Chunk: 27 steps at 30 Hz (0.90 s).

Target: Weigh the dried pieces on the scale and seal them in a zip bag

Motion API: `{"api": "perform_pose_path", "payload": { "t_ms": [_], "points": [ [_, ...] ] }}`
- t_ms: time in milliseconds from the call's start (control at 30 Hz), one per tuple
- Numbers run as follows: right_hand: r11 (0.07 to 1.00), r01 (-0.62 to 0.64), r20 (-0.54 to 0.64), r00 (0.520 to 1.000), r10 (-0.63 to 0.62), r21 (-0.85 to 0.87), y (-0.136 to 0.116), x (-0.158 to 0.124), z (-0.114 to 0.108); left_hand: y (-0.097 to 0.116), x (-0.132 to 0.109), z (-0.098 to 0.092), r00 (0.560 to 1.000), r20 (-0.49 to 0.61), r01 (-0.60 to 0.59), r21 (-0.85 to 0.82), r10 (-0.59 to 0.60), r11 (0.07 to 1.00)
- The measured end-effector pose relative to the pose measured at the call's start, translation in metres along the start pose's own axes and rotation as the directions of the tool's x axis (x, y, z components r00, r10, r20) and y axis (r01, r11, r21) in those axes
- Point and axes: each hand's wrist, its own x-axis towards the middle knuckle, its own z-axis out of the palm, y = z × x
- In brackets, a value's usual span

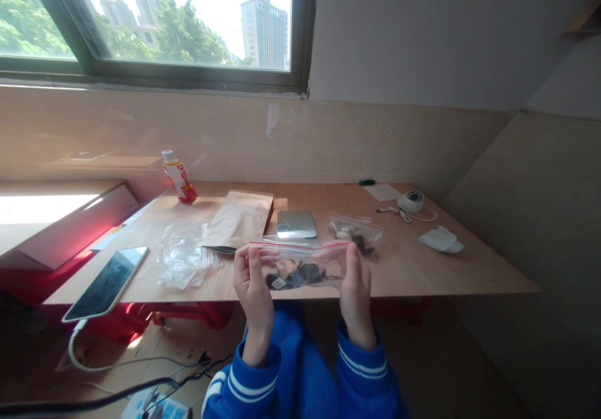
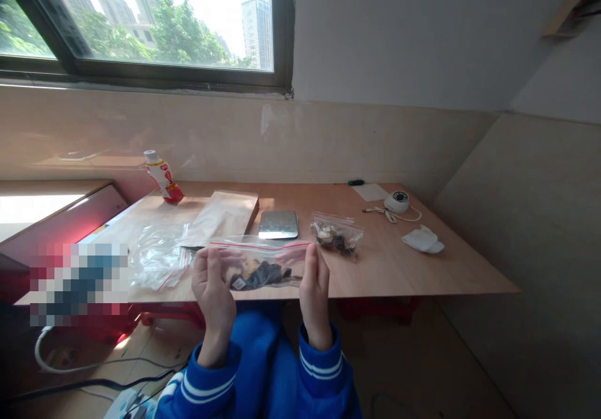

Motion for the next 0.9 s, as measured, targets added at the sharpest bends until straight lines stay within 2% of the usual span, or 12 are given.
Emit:
{"api": "perform_pose_path", "payload": {
  "t_ms": [100,167,367,500,600,733,800,900],
  "points": [
    [0.999,-0.038,0.003,0.999,0.038,0.006,-0.003,0.002,0.0,0.0,0.0,-0.002,0.996,0.078,0.054,-0.021,-0.052,0.998],
    [0.999,-0.037,0.027,0.999,0.037,0.028,-0.005,0.004,0.0,0.001,-0.001,-0.002,0.993,0.083,0.081,-0.022,-0.079,0.996],
    [0.985,-0.084,0.121,0.99,0.066,0.151,-0.006,0.007,-0.004,0.002,-0.01,0.002,0.993,-0.116,0.03,0.004,-0.029,1.0],
    [0.993,-0.035,0.119,0.993,0.021,0.117,-0.002,0.009,-0.008,0.0,-0.012,0.001,0.992,-0.121,0.049,0.026,-0.046,0.998],
    [0.995,-0.014,0.107,0.994,0.004,0.098,0.003,0.011,-0.01,-0.001,-0.009,-0.001,0.993,-0.065,0.096,-0.047,-0.099,0.994],
    [0.994,-0.003,0.046,0.999,-0.002,0.108,0.009,0.013,-0.013,-0.003,-0.003,-0.007,0.976,0.107,0.203,-0.134,-0.189,0.97],
    [0.994,-0.009,0.02,1.0,0.006,0.113,0.012,0.015,-0.015,-0.004,0.0,-0.012,0.962,0.178,0.227,-0.114,-0.205,0.967],
    [0.994,0.003,-0.017,1.0,-0.002,0.111,0.015,0.016,-0.017,-0.006,0.003,-0.02,0.962,0.221,0.175,-0.039,-0.162,0.984]
  ]
}}
